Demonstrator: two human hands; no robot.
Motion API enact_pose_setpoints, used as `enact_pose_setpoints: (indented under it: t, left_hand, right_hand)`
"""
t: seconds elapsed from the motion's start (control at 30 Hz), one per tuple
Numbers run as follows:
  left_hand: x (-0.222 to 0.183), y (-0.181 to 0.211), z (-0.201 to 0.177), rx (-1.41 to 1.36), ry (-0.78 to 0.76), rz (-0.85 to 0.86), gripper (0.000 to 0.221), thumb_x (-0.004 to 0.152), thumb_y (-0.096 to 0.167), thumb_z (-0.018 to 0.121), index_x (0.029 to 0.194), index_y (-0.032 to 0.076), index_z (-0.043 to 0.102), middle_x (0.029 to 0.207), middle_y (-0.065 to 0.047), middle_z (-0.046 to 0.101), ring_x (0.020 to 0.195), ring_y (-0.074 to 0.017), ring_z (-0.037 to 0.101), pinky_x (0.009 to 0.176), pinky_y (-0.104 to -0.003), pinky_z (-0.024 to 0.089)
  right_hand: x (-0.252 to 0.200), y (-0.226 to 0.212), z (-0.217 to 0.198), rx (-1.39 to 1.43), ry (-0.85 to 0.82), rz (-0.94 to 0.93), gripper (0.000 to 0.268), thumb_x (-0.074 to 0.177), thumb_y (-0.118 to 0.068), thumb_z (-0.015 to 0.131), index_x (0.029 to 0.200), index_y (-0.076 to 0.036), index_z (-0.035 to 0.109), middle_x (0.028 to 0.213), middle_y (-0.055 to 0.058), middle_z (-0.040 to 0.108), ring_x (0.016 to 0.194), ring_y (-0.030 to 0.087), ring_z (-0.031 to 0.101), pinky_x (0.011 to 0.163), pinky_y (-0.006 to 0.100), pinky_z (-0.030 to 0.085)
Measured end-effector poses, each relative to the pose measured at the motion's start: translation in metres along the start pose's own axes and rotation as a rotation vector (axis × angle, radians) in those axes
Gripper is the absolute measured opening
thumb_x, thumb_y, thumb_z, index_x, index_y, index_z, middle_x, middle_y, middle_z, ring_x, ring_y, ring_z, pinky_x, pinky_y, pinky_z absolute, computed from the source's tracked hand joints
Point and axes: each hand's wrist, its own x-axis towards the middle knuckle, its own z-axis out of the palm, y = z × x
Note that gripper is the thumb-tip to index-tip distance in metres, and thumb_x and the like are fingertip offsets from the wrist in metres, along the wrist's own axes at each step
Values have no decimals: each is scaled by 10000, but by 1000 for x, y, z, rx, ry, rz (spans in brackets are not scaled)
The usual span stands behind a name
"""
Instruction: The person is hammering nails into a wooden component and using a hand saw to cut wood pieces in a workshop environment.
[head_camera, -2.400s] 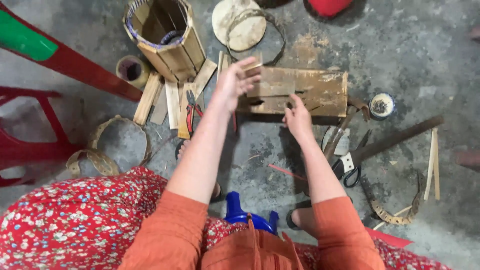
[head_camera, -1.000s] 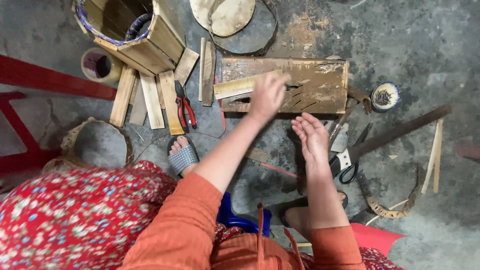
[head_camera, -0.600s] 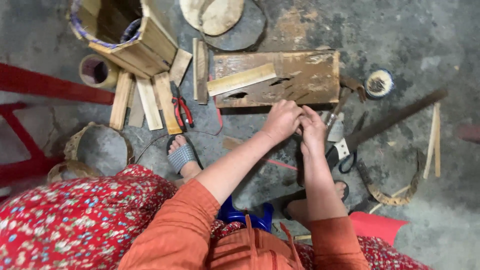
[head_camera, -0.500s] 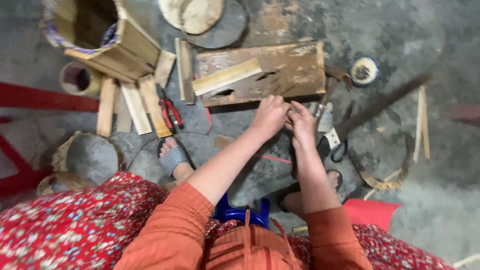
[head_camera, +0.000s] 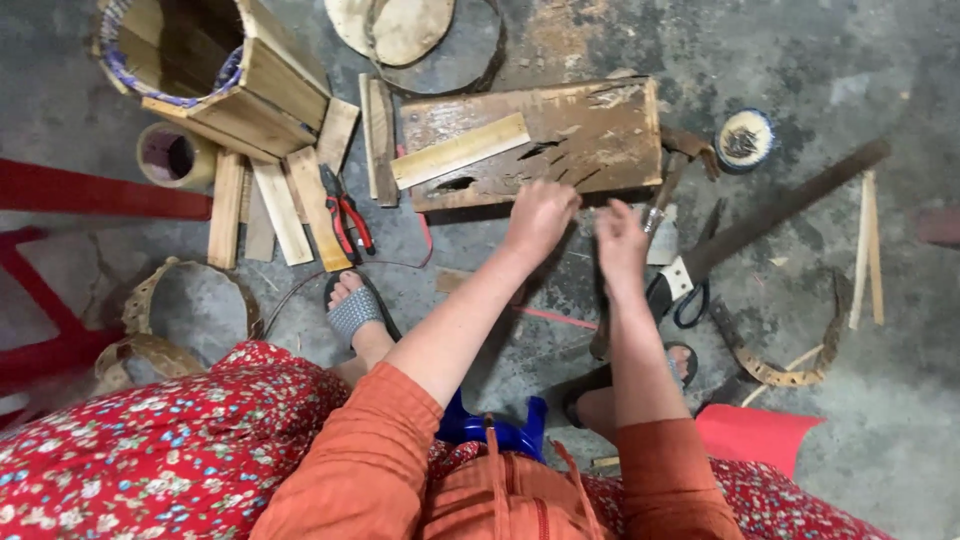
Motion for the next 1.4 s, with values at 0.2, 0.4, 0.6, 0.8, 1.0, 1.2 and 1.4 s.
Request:
enact_pose_setpoints:
  t: [0.2, 0.4, 0.6, 0.8, 1.0, 1.2, 1.4]
  left_hand:
    - [68, -49, -98, -579, 305, -623, 109, 964, 250, 707, 1011, 167, 761, 923, -78, 766, 925, -261, 720, 879, -389, 545]
    - [60, -105, -67, -697, 398, -760, 149, 894, 240, 747, 1017, 169, 794, 777, 8, 739, 760, -93, 631, 745, -275, 537]
    - [65, -87, -73, -590, 346, -741, 136, 882, 292, 768, 1006, 250, 804, 901, -9, 791, 857, -161, 725, 825, -319, 568]
    - [74, -67, -80, -488, 142, -769, 161, 859, 390, 733, 983, 326, 813, 960, 31, 794, 976, -223, 740, 923, -366, 560]
    - [83, -71, -77, -449, 45, -874, 165, 857, 436, 700, 976, 411, 812, 995, 78, 808, 1011, -214, 752, 935, -338, 572]
    - [93, -37, -99, -447, 27, -848, 244, 939, 312, 635, 1069, 224, 821, 1083, 89, 824, 843, -63, 759, 656, -263, 591]
    - [82, -67, -58, -134, 59, -693, 191, 933, 395, 662, 1024, 340, 820, 1068, 103, 817, 1052, -237, 631, 755, -367, 521]
  right_hand:
    - [-7, 65, -47, -478, 123, 122, 642, 870, -197, 848, 1415, 0, 572, 1236, 211, 594, 1155, 401, 646, 1024, 472, 532]
    - [-2, 82, -47, -390, -66, 390, 654, 876, -386, 802, 1366, -54, 525, 1146, 213, 650, 1043, 410, 675, 884, 559, 546]
    - [3, 39, -47, 456, -41, 496, 226, 876, -141, 694, 1072, -69, 608, 692, 48, 563, 506, 175, 602, 462, 368, 586]
    - [-20, -6, -67, 355, 53, 450, 118, 807, -112, 683, 882, -35, 633, 630, 61, 571, 477, 171, 627, 473, 353, 578]
    - [-44, -77, -95, 171, 187, 174, 156, 883, -78, 680, 1022, -50, 616, 598, 99, 579, 502, 186, 615, 507, 344, 525]
    - [-51, -166, -95, 373, 229, -189, 237, 1064, -7, 556, 1226, -75, 396, 827, 142, 551, 571, 217, 608, 529, 336, 562]
    - [-33, -155, -92, 546, -10, -63, 336, 1001, 117, 531, 1255, -97, 585, 729, 75, 613, 546, 140, 598, 563, 260, 571]
